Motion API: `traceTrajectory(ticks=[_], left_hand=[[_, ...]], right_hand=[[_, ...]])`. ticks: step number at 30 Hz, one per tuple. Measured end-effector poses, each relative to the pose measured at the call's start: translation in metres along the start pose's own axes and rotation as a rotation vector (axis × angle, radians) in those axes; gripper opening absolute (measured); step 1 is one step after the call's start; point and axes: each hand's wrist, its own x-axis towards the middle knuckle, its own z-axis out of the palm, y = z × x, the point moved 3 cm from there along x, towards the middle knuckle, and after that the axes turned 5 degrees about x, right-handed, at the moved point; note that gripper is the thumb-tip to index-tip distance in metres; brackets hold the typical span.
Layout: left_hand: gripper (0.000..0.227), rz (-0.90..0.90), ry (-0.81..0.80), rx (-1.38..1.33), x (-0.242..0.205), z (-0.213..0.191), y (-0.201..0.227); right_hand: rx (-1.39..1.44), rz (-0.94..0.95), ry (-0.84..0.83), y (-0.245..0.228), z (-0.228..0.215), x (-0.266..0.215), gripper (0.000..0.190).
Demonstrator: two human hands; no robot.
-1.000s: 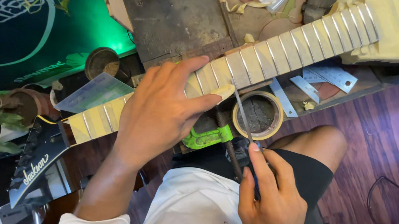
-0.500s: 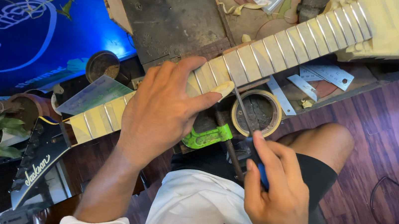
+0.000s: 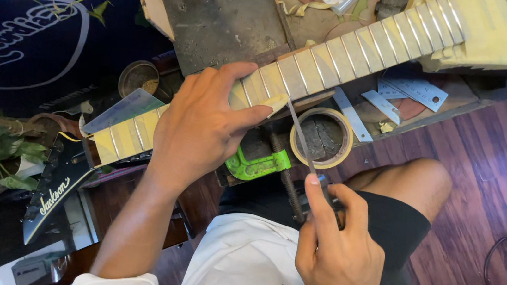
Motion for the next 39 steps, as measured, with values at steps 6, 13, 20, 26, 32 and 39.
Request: traceTrajectory(ticks=[6,13,20,26,32,39], left_hand=[[0.027,0.014,0.012,0.032,0.001,-0.001,0.002],[0.032,0.021,-0.006,0.048,0.002,0.000,-0.002],[0.030,0.014,0.001,0.007,-0.001,-0.002,-0.001],[0.030,0.017,0.017,0.023,0.004,-0.003,-0.002],[0.025,-0.001,0.006,0.001,0.001,-0.004,-0.001],[0.008,0.007,0.115,-0.107,-0.003,-0.005,-0.005]], right_hand=[[-0.229,-0.078,-0.049,-0.023,0.008,0.045,0.068],[-0.249,-0.032,-0.083,-0.011,-0.002,0.013,0.067],[-0.097,0.098,-0.268,-0.036,0.005,0.088,0.075],[-0.182,0.023,-0.120,-0.012,-0.002,0.024,0.069],[0.009,0.087,-0.258,-0.036,0.006,0.100,0.066],[0.284,-0.004,0.068,-0.013,-0.020,0.040,0.044]])
